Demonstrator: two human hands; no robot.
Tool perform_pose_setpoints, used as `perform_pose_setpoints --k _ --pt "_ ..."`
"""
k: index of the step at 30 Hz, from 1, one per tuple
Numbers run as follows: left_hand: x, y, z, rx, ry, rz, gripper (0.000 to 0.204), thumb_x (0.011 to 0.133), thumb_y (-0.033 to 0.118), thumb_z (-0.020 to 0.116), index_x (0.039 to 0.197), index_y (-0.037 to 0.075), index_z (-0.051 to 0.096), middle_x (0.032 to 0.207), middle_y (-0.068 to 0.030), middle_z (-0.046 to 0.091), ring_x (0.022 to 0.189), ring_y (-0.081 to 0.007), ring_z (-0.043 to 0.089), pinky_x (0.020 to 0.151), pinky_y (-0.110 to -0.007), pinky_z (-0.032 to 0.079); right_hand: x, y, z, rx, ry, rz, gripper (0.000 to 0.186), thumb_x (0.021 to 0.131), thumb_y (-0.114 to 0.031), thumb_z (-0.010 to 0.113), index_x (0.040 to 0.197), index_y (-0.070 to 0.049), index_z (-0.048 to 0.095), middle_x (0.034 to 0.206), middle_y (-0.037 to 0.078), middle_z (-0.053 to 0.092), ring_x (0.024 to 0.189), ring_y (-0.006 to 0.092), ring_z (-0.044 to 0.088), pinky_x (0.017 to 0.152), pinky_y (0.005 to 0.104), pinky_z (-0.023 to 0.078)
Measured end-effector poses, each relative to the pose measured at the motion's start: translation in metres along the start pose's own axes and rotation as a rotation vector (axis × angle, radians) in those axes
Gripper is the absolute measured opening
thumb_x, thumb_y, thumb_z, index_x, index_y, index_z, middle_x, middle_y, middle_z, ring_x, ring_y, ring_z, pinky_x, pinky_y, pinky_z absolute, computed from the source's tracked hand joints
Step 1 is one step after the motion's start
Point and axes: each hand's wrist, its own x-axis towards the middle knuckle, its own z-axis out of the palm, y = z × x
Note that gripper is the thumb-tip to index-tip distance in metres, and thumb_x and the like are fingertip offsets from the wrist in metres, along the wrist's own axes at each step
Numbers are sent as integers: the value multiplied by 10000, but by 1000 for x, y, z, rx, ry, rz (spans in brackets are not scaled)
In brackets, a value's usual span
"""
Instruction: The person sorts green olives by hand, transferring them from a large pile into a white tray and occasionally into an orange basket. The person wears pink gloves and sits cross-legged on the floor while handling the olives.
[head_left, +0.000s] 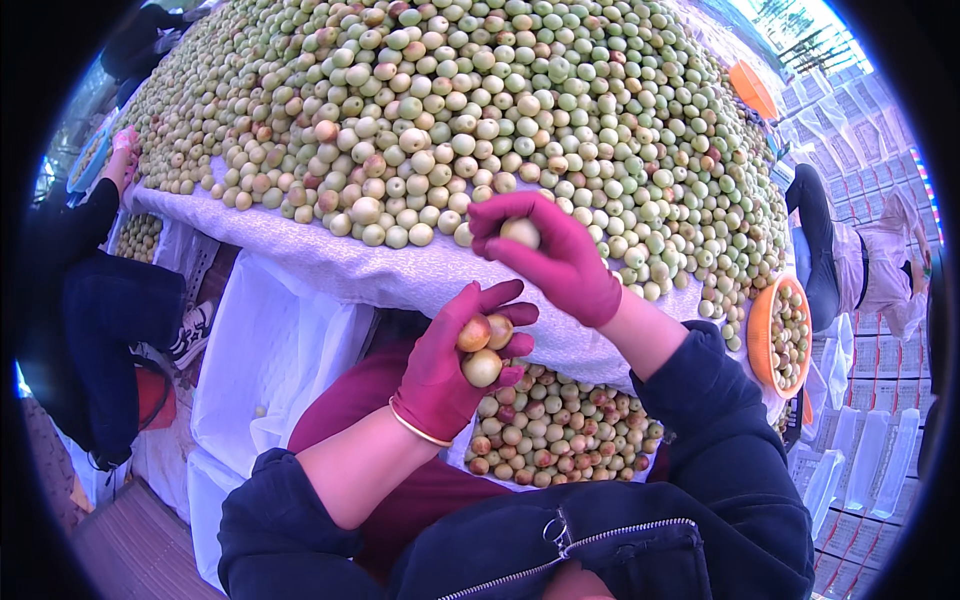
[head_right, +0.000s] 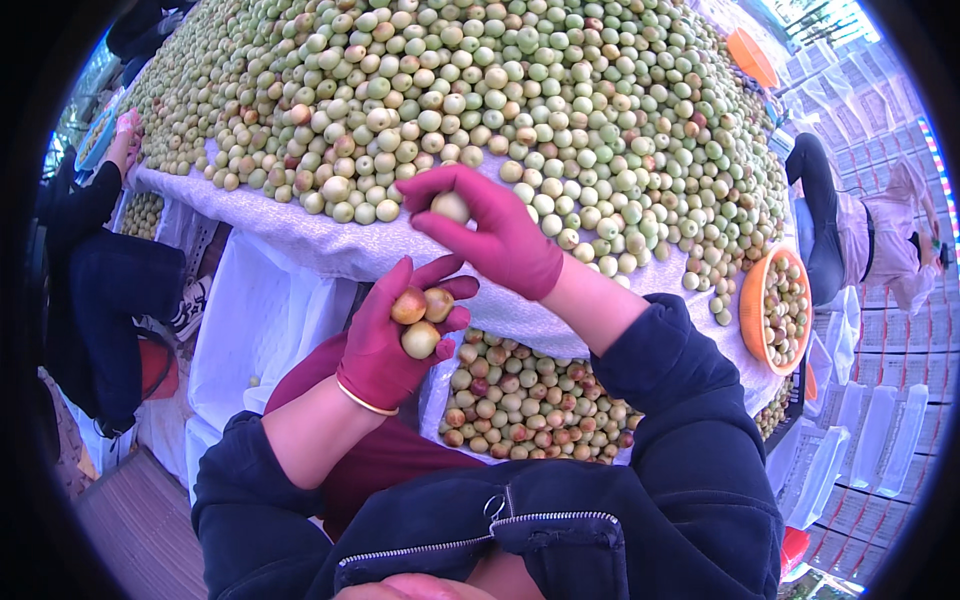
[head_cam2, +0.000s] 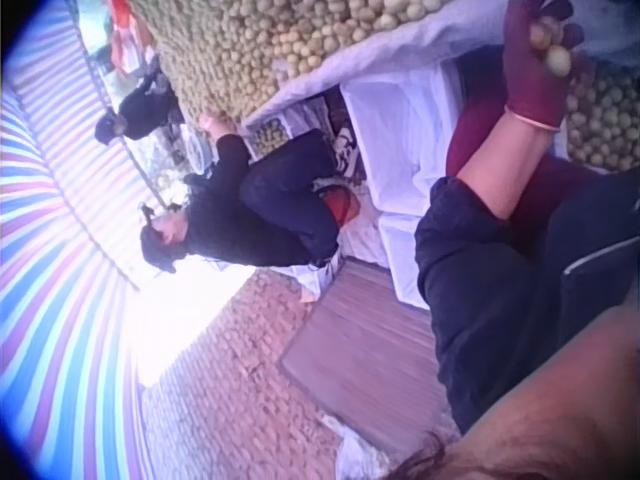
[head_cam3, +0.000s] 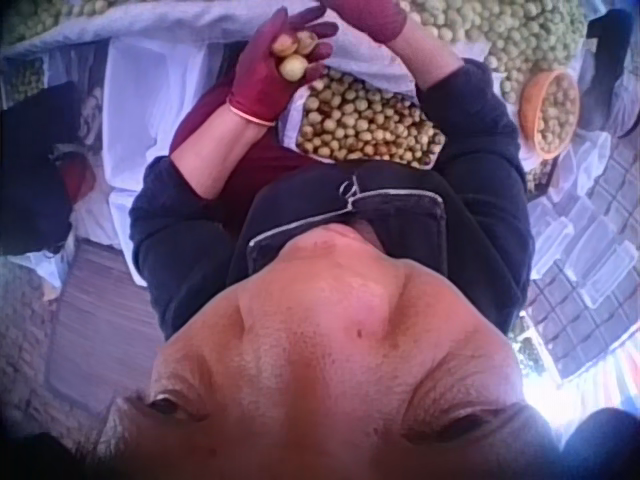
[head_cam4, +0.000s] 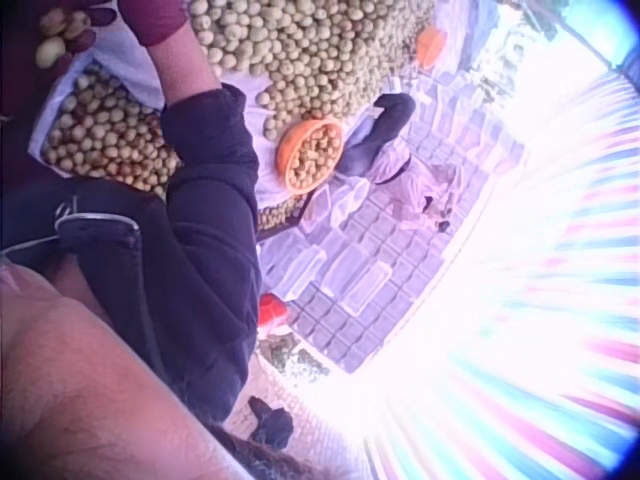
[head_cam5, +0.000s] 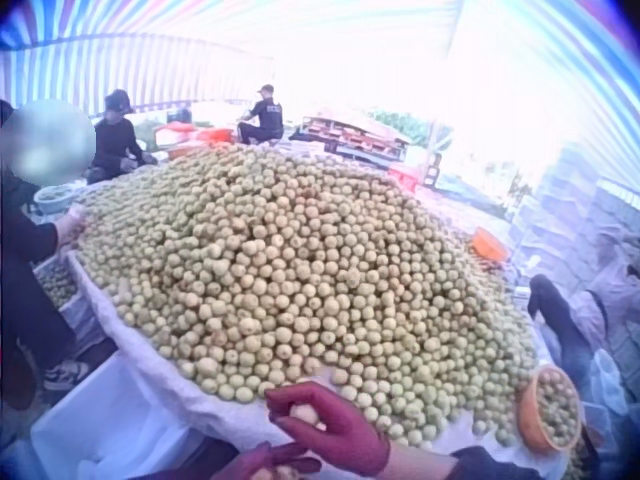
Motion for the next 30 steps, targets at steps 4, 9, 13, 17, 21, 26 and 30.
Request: perform_pose_setpoints --k 4,9,13,17,21,26,30 --pt "-6 -8 -3 705 43 556 710 628 -162 704 1256 75 473 1028 -55 613 932 -125 607 732 -270 536 -1 -24 20 -371 -355 -90 395 949 -148 506 1321 -22 461 1224 119 572 1156 231 538 976 358 429" --pt "-5 0 -3 -62 -92 0 402 883 203 576 1231 22 491 1053 -71 599 850 -123 588 633 -234 512 22 -10 5 -47 -215 -25 363 1007 -211 381 1264 -3 530 1260 117 563 1201 221 509 1033 336 374" --pt "-2 2 7 -188 -136 -130 440 960 389 416 1214 42 510 1070 -64 569 828 -106 553 608 -230 463 102 47 6 -633 82 -176 398 904 -168 571 1297 -150 517 1371 176 441 1248 302 462 1018 369 396" --pt "1 2 6 -268 -167 -106 434 961 382 433 1209 32 497 1078 -78 564 834 -111 547 610 -243 461 146 99 16 -1165 93 -306 470 810 -96 568 1274 -164 530 1363 177 440 1182 340 497 953 400 451" --pt "2 3 2 -333 -90 -112 430 941 389 456 1190 41 500 1071 -114 567 790 -147 573 541 -252 482 136 115 2 -1192 39 -123 424 796 -75 561 1199 -205 589 1214 125 530 1069 310 555 878 387 479" --pt "-3 8 3 -353 28 -115 412 935 385 467 1201 71 494 1144 -137 571 885 -219 626 599 -325 551 109 105 -37 -1080 146 -20 352 837 -100 597 1175 -201 591 1063 133 579 930 296 606 803 394 503" --pt "-2 19 0 -504 31 -67 410 942 384 463 1230 92 482 1202 -143 560 1016 -276 618 744 -410 567 81 65 -39 -729 250 -137 334 910 -118 558 1242 -120 522 1097 106 580 940 211 603 826 336 490"
